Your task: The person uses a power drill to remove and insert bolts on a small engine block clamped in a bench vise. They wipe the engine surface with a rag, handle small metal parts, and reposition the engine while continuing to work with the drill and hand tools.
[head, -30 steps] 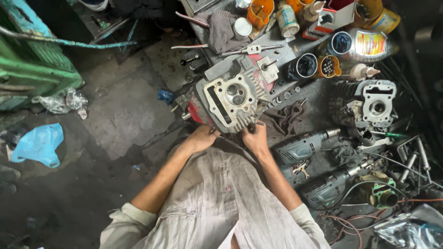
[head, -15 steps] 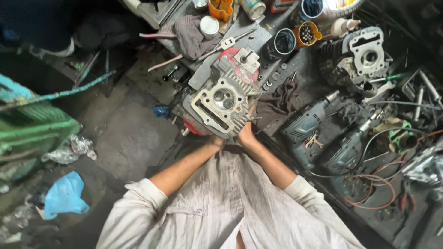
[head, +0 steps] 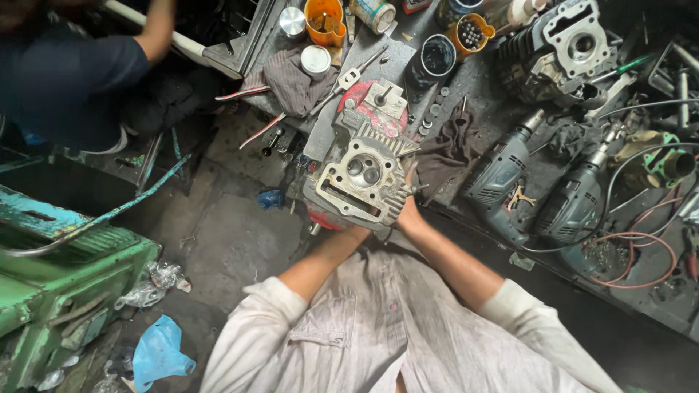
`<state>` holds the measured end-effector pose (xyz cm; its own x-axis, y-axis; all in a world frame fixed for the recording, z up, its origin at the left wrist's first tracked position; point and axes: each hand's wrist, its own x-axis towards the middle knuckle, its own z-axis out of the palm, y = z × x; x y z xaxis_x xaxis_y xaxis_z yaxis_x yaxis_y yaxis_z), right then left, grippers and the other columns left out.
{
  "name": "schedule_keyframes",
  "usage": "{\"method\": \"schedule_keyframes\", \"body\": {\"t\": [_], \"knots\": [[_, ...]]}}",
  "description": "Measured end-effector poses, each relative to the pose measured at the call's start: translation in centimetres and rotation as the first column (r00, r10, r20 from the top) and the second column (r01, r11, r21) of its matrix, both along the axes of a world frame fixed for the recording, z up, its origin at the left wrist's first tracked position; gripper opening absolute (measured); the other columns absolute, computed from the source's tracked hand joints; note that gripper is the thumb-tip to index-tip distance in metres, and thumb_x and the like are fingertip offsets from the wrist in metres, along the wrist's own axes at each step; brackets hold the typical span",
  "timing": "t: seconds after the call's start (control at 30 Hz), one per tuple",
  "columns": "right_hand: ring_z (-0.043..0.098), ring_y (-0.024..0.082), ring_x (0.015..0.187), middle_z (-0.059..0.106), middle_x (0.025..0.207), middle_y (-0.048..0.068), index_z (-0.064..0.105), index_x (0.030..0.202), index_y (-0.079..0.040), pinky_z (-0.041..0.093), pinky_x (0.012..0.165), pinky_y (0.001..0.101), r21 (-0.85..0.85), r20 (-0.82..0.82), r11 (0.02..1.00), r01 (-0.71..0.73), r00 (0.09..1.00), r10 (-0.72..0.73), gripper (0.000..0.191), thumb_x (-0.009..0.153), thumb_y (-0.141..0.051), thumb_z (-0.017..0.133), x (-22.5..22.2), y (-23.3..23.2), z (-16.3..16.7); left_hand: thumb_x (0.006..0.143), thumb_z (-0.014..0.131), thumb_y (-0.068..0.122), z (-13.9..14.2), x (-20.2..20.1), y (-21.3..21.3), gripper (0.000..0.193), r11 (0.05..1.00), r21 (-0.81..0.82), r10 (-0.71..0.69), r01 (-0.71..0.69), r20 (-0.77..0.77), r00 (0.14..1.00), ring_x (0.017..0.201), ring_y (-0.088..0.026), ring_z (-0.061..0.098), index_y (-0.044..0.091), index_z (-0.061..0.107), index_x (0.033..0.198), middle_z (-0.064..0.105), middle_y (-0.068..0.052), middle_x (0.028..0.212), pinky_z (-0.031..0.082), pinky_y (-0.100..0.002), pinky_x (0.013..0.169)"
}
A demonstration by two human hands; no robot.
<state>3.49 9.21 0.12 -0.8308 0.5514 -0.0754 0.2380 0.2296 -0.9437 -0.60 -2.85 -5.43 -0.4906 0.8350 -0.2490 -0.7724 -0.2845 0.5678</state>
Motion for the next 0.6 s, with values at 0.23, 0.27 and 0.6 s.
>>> {"method": "schedule_keyframes", "body": {"t": [0.23,0.27,0.6], "knots": [[0.028,0.039,0.146,0.03,0.157,0.024,0.028,0.156,-0.001,0.022,0.123,0.0487,0.274,-0.017,0.961,-0.024,0.999,0.03,0.063,0.106,-0.032,0.053,1.7,-2.2,2.0,0.106,0.056,0.036,-2.1,-0.1,0.4,0.055,1.0,-0.013,-0.003,0.003,0.021,1.0,0.137,-0.023,0.046,0.006,0.047,0.15,0.049,-0.01,0.151,0.04,-0.038,0.114],[0.025,0.04,0.147,0.027,0.158,0.025,0.027,0.156,0.0,0.02,0.123,0.0493,0.3,0.017,0.951,-0.072,0.997,0.07,0.064,0.107,-0.033,0.052,2.4,-3.0,2.6,0.106,0.056,0.037,-2.1,-0.9,1.1,0.055,0.999,-0.03,0.044,-0.044,0.008,0.999,0.137,-0.023,0.046,0.006,0.047,0.15,0.049,-0.01,0.151,0.04,-0.038,0.114],[-0.01,0.04,0.161,-0.011,0.175,0.026,0.001,0.168,-0.001,-0.005,0.13,0.0498,0.232,-0.131,0.947,0.222,0.972,-0.196,0.077,0.114,-0.029,0.049,-1.3,-0.3,3.9,0.108,0.051,0.038,-0.4,1.3,-0.3,0.054,0.998,-0.019,-0.051,0.051,0.005,0.999,0.14,-0.024,0.044,0.006,0.045,0.151,0.047,-0.011,0.154,0.039,-0.037,0.115]]}}
